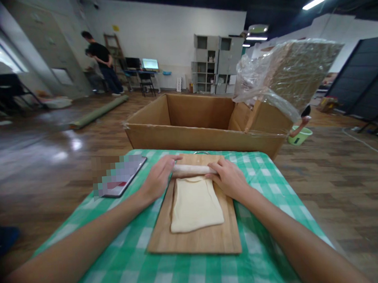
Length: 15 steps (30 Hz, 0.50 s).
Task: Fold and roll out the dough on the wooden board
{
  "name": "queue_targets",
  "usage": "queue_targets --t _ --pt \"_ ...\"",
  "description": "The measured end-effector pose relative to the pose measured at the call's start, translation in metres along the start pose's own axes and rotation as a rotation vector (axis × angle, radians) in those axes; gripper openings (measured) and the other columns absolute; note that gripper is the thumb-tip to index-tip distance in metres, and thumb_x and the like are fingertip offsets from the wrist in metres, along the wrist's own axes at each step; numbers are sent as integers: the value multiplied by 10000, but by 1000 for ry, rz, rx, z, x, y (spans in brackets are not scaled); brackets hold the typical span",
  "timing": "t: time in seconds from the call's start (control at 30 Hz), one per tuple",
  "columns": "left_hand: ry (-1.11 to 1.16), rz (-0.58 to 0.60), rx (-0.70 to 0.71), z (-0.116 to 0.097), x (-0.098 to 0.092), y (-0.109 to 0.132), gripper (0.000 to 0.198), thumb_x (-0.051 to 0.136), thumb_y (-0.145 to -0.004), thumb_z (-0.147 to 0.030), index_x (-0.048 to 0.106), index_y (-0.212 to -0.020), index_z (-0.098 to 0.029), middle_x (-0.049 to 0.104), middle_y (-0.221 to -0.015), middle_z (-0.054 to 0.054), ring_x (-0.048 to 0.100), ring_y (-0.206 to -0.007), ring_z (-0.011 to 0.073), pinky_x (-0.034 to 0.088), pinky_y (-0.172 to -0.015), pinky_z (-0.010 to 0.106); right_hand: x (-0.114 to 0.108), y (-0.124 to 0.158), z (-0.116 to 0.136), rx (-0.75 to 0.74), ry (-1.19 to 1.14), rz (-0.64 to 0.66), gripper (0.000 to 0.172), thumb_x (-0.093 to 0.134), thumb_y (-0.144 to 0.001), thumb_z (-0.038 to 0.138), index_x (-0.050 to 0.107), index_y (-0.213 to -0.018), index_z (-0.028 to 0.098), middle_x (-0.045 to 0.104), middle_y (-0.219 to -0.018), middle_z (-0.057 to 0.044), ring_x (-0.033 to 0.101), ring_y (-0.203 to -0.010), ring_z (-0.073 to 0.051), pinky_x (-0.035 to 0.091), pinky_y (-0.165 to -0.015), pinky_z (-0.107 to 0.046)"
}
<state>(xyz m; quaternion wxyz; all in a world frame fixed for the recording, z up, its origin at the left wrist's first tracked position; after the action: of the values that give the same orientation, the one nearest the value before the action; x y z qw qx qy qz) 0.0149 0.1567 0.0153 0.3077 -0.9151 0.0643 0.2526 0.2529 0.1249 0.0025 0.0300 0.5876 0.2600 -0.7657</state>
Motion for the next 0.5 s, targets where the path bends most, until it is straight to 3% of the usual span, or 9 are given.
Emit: queue_targets --t 0.13,0.33,0.5 --pt "-111 142 -7 3 13 6 431 349 -1072 -376 730 -1063 -173 737 -1078 85 664 -1063 247 476 -1022 415 1 -3 8 -40 21 10 286 522 -1073 394 714 -1245 270 652 -1040 -88 599 -1012 -244 447 -906 -352" --pt "-207 157 8 6 11 9 297 469 -1011 -296 741 -1002 -177 749 -986 79 682 -972 247 499 -914 393 1 3 11 -98 -52 -23 277 529 -1068 348 721 -1243 252 659 -1044 -90 619 -1013 -240 490 -935 -377" --pt "-120 188 90 -3 5 9 174 598 -939 -243 765 -951 -195 728 -966 67 683 -918 217 515 -855 353 -3 9 14 -164 -53 -69 319 531 -1060 325 706 -1306 223 685 -1118 -123 644 -1025 -263 528 -920 -407"
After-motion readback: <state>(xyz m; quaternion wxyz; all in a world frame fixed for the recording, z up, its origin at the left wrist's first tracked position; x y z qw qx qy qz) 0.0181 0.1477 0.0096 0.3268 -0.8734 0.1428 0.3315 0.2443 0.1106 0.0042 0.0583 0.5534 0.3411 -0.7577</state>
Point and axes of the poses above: each hand's wrist, its own y-axis away from the middle knuckle, its own x-axis out of the palm, z = x × y, the point moved 6 cm from there along -y, towards the middle knuckle
